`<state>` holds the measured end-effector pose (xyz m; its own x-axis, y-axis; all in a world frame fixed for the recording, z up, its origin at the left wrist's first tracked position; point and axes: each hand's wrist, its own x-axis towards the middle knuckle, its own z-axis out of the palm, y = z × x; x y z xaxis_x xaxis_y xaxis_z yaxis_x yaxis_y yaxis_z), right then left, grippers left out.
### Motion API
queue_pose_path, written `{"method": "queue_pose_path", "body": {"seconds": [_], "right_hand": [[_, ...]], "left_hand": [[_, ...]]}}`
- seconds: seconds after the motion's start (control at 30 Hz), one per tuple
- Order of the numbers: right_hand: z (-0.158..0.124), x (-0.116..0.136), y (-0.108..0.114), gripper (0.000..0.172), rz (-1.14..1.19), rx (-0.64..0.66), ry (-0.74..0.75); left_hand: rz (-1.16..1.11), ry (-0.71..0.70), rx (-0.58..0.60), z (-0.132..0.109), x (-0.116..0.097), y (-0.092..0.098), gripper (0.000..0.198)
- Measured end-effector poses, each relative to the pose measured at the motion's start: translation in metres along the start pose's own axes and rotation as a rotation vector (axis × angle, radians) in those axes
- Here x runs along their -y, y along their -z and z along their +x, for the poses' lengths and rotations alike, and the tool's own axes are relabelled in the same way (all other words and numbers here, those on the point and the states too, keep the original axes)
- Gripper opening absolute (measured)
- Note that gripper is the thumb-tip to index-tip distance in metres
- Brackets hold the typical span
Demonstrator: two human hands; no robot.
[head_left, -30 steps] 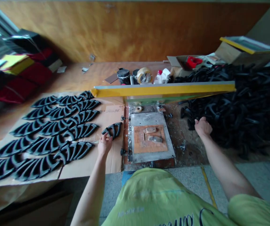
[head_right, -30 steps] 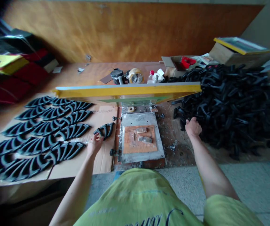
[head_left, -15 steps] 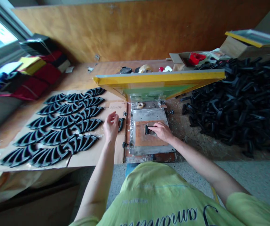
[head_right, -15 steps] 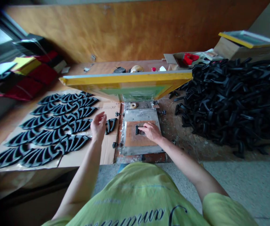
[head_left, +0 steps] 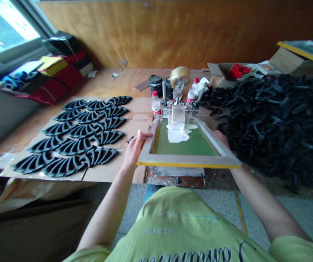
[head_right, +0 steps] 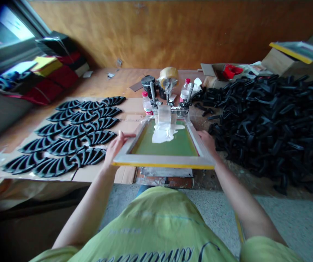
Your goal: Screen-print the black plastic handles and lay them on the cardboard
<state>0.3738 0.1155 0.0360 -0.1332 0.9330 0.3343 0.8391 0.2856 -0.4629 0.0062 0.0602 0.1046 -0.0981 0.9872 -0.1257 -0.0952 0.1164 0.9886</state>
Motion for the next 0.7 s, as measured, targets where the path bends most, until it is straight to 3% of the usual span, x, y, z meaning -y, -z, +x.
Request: {"method": "queue_pose_path", "body": {"seconds": [0.1,0.2,0.27,0.37,0.47,0.6,0.7], "right_hand": [[0.027,0.012,0.008,0.042,0.030,-0.052,0.018],[0.052,0.053,-0.013,0.066,0.017,-0.011,0.179],[0.062,0.079,-0.031,0.066,-0.069,0.056,0.257],[0.061,0.100,-0.051,0.035,-0.189,0.228,0.272],[0.035,0.101,-0.055,0.008,-0.240,0.392,0.271],[-0.005,0.092,-0.041,0.025,-0.162,0.509,0.430],[-0.009,0.088,-0.028,0.027,-0.068,0.596,0.497]], "left_hand": [[0.073,0.182,0.048,-0.019,0.052,0.009,0.063],[0.080,0.258,0.027,-0.021,0.093,0.007,0.091],[0.082,0.276,0.005,-0.017,0.109,0.005,0.093],[0.107,0.274,0.009,-0.013,0.117,0.005,0.086],[0.130,0.286,0.026,-0.012,0.119,0.007,0.080],[0.123,0.309,0.015,-0.013,0.124,0.009,0.078],[0.138,0.298,0.009,-0.012,0.132,0.009,0.073]]}}
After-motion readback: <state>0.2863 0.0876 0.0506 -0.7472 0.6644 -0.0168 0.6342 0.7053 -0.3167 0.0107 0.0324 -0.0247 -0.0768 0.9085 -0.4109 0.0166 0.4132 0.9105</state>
